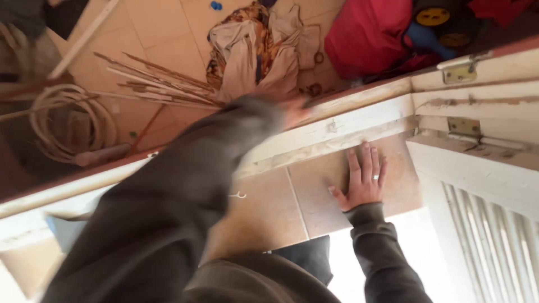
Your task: Sanding the wooden frame of a door with sandpaper.
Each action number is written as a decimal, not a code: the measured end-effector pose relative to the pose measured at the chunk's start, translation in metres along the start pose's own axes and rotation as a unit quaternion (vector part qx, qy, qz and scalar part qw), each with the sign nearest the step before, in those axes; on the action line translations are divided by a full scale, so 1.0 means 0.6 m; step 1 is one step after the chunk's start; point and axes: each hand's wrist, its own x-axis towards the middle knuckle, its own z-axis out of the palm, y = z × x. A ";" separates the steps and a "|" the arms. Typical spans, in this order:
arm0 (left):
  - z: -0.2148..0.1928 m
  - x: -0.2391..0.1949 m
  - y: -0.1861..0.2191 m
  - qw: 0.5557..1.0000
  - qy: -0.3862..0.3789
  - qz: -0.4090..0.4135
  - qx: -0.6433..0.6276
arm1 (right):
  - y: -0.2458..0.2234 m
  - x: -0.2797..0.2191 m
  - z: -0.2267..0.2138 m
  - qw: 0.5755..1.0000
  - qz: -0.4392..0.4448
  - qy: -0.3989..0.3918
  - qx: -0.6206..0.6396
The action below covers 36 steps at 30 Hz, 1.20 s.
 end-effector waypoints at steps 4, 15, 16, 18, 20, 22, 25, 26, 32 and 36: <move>-0.129 -0.263 -0.025 0.958 -0.010 -0.027 0.286 | 0.011 0.021 0.006 0.999 -0.018 0.034 -0.015; -0.054 -0.051 -0.030 0.989 0.025 -0.001 0.144 | -0.013 0.019 -0.010 1.000 -0.005 0.006 -0.001; -0.072 -0.082 -0.123 0.987 0.034 0.002 0.156 | -0.003 0.027 -0.002 1.000 -0.007 0.021 0.002; -0.095 -0.161 -0.295 0.959 0.056 0.106 0.258 | 0.010 0.029 0.013 0.999 -0.021 0.050 -0.009; -0.106 -0.228 -0.144 0.956 0.053 0.038 0.287 | -0.002 0.008 0.002 1.000 -0.007 0.022 -0.005; -0.084 -0.223 -0.064 0.946 0.069 -0.023 0.317 | -0.010 -0.003 -0.012 1.000 -0.011 0.006 -0.010; -0.085 -0.097 0.019 0.986 -0.010 0.050 0.159 | -0.003 0.036 0.001 0.998 -0.025 0.053 -0.005; -0.096 -0.100 0.080 0.968 0.021 0.082 0.235 | 0.001 0.042 0.008 0.998 -0.031 0.052 -0.005; -0.080 -0.109 -0.193 0.996 0.051 0.049 0.059 | 0.000 0.031 0.004 0.998 -0.018 0.058 0.001; -0.102 -0.221 -0.153 0.989 0.016 -0.031 0.143 | -0.012 0.024 -0.012 1.000 -0.015 0.025 0.002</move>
